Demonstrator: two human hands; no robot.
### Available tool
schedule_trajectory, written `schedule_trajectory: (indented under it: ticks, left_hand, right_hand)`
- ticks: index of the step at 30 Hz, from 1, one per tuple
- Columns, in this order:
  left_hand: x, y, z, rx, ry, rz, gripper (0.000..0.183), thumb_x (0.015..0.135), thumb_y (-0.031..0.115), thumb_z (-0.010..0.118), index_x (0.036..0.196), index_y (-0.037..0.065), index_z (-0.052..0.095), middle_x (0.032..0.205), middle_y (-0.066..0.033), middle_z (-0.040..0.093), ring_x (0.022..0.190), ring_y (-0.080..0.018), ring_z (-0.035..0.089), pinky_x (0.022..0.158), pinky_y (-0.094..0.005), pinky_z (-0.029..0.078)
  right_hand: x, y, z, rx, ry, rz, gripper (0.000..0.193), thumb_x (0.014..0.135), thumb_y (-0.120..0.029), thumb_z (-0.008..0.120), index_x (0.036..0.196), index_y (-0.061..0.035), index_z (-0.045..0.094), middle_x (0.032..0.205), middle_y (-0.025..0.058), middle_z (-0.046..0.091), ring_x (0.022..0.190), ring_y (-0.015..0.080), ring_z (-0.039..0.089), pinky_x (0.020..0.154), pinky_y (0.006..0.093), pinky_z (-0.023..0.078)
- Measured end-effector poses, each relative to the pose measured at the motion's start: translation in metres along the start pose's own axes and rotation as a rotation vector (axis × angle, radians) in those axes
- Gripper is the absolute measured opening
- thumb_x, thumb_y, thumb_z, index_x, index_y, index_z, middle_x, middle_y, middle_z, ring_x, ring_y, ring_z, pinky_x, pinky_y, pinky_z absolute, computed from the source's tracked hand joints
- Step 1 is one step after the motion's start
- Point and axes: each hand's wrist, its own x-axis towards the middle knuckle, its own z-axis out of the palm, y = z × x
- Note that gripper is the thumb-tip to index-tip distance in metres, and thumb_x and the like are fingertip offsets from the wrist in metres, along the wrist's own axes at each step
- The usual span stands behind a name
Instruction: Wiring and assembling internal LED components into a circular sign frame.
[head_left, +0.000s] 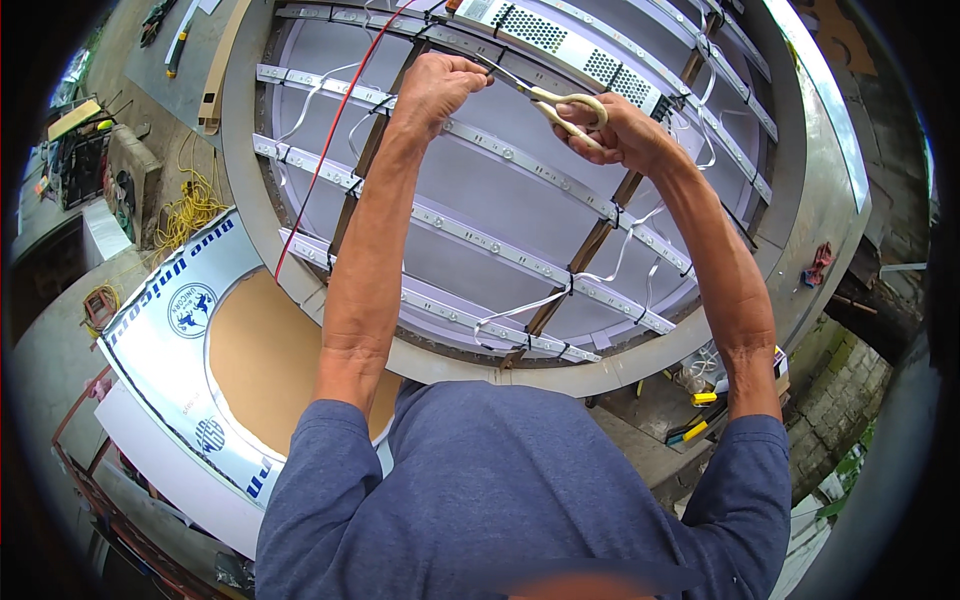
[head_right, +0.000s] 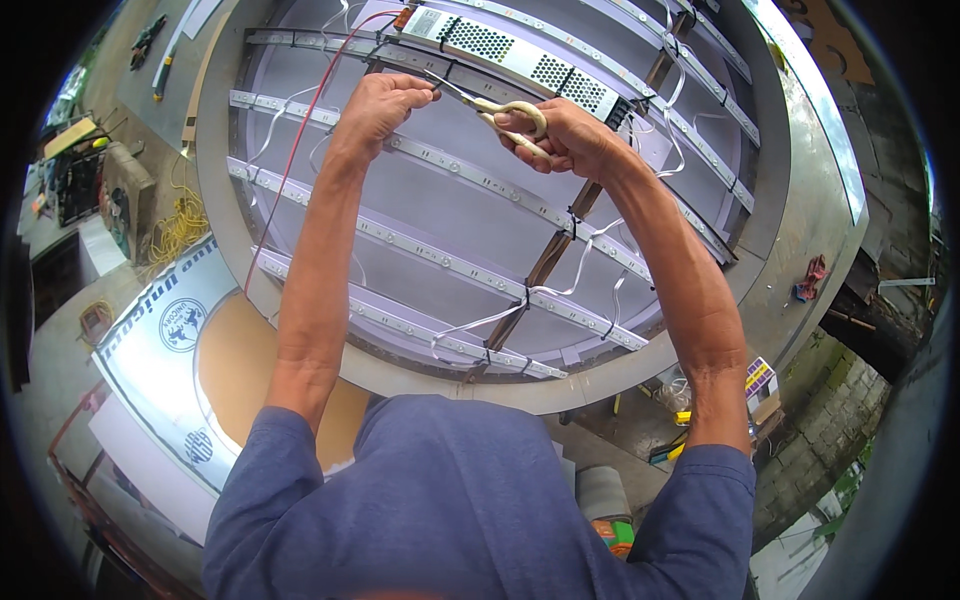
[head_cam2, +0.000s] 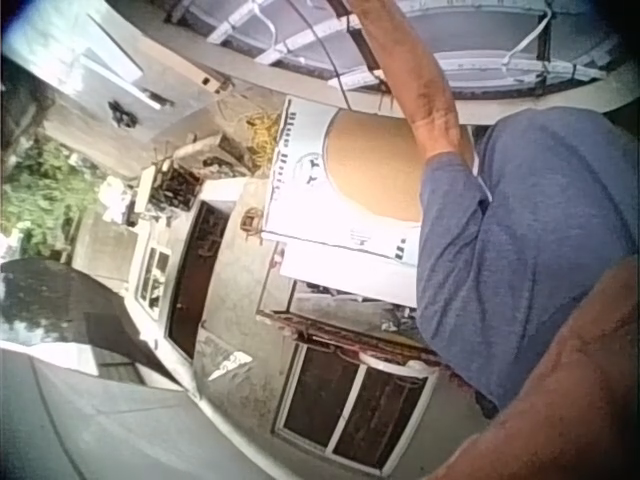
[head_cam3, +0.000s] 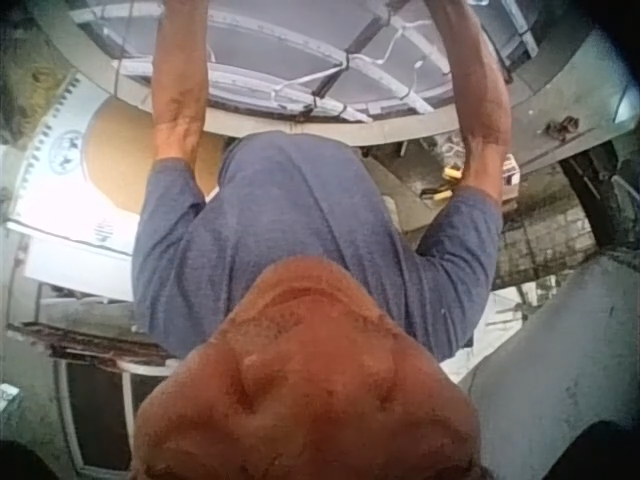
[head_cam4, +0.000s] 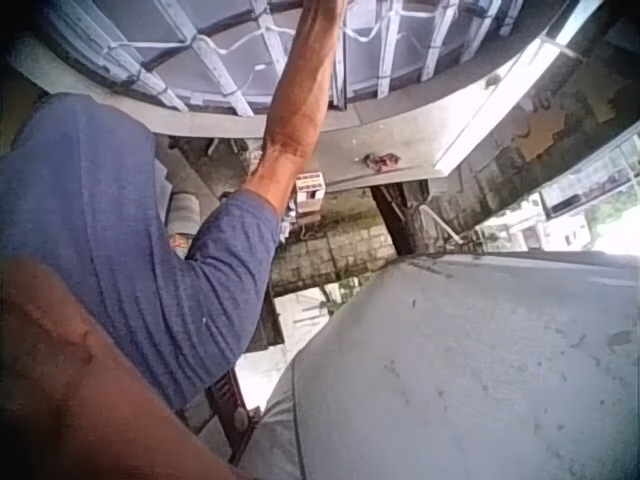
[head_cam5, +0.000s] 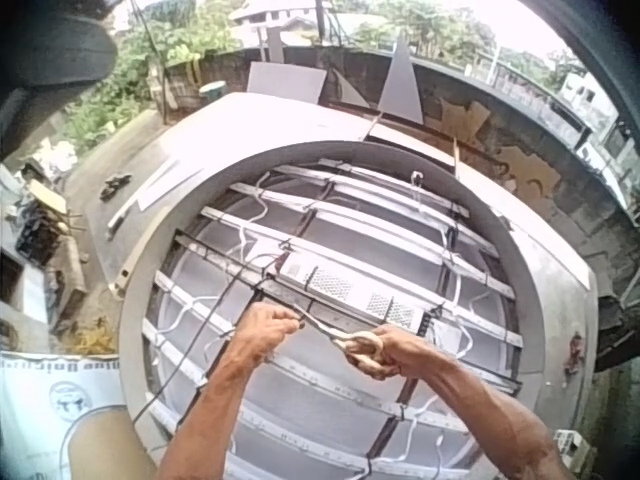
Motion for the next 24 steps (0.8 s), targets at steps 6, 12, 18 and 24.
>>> schedule_trajectory:
  ticks: [6,12,18,24]
  left_hand:
    - [-0.002,0.005,-0.002,-0.001,-0.001,0.003,0.017,0.082,0.009,0.074,0.096,-0.001,0.077,0.087,-0.013,0.075,0.078,-0.016,0.067,0.07,-0.0289,0.052]
    - [0.001,0.002,-0.003,0.006,-0.025,0.006,0.017,0.081,0.007,0.072,0.095,0.0,0.078,0.086,-0.0109,0.074,0.078,-0.0141,0.066,0.071,-0.0297,0.051]
    - [-0.032,0.021,-0.021,-0.031,-0.12,0.167,0.022,0.088,0.014,0.069,0.102,-0.001,0.075,0.069,0.0027,0.061,0.056,-0.0026,0.043,0.05,-0.0203,0.033]
    - [-0.113,0.047,-0.064,-0.085,-0.363,0.188,0.027,0.097,0.022,0.062,0.108,0.0,0.073,0.06,0.0091,0.044,0.051,-0.0001,0.034,0.046,-0.0198,0.021]
  right_hand:
    - [0.001,-0.004,-0.001,0.017,-0.016,-0.004,0.042,0.091,-0.038,0.072,0.095,0.0039,0.066,0.061,0.003,0.063,0.04,0.0037,0.054,0.033,0.012,0.036]
    - [0.001,-0.008,-0.006,-0.048,-0.01,-0.022,0.035,0.089,-0.035,0.076,0.082,-0.0015,0.067,0.057,0.0007,0.059,0.04,0.0043,0.052,0.032,0.0153,0.028]
    - [-0.029,-0.02,0.001,-0.301,-0.034,0.015,0.038,0.083,-0.035,0.081,0.085,-0.0014,0.064,0.062,0.0038,0.062,0.046,0.0079,0.056,0.04,0.0204,0.043]
    - [-0.12,-0.007,0.001,-0.123,-0.012,-0.27,0.04,0.082,-0.025,0.08,0.104,0.0057,0.068,0.074,0.0101,0.067,0.057,0.0123,0.064,0.047,0.0242,0.05]
